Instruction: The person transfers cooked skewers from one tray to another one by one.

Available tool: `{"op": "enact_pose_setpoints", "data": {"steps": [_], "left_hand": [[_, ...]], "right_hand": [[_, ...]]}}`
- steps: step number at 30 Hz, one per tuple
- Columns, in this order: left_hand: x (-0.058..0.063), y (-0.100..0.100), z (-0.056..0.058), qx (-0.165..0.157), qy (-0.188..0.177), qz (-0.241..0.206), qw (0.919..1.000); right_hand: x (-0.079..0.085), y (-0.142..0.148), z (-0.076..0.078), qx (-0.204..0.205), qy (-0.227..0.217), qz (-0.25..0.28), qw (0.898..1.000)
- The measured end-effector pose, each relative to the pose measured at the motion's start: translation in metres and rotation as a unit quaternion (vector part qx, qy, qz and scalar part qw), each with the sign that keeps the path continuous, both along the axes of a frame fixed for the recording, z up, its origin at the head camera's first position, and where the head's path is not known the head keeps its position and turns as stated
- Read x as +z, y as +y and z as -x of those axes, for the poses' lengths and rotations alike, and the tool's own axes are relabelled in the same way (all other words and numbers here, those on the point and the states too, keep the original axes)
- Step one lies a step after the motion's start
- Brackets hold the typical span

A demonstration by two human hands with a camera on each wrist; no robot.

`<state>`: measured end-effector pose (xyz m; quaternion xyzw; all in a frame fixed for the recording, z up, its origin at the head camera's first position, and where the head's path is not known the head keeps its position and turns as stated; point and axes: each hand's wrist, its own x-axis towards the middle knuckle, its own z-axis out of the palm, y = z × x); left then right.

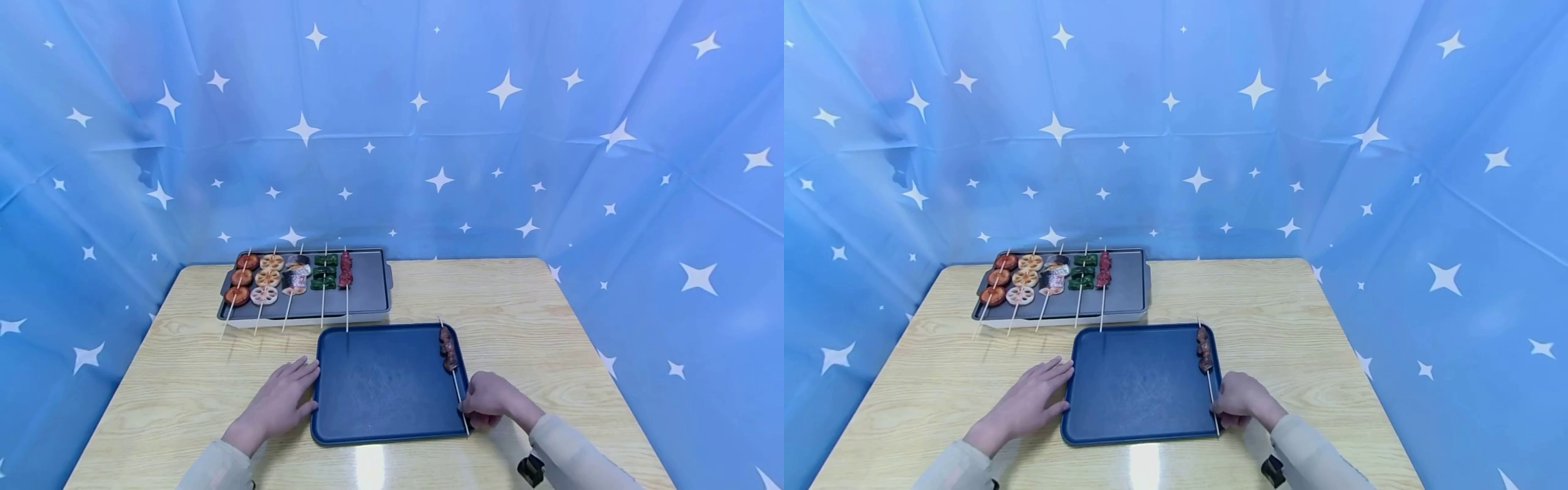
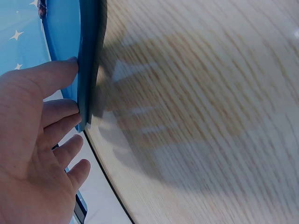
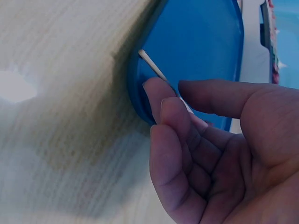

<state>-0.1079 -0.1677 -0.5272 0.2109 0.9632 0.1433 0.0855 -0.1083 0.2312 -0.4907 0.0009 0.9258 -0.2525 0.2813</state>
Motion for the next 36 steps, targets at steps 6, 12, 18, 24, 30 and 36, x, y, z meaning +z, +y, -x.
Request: {"op": "enact_pose_setpoints", "data": {"steps": [6,12,18,24,30,36], "left_hand": [[-0.001,0.000,0.000,0.002,-0.001,0.001,1.0000],[-0.003,-0.001,0.001,0.002,-0.001,0.000,1.0000],[-0.003,-0.001,0.001,0.002,-0.002,0.000,1.0000],[-0.003,-0.001,0.001,0.000,-0.003,-0.003,1.0000],[-0.003,0.000,0.001,0.000,-0.003,-0.002,1.0000],[-0.003,0.000,0.000,0.003,-0.003,-0.004,1.0000]], "right_hand": [[0.008,0.002,0.013,-0.012,0.021,-0.002,1.000],[0.016,-0.001,0.032,-0.003,0.056,0.046,0.997],[0.018,-0.014,0.054,0.011,0.075,0.096,0.992],[0.021,-0.037,0.067,0.020,0.068,0.134,0.988],[0.023,-0.069,0.076,0.028,0.067,0.165,0.984],[0.024,-0.105,0.083,0.041,0.057,0.205,0.976]]}}
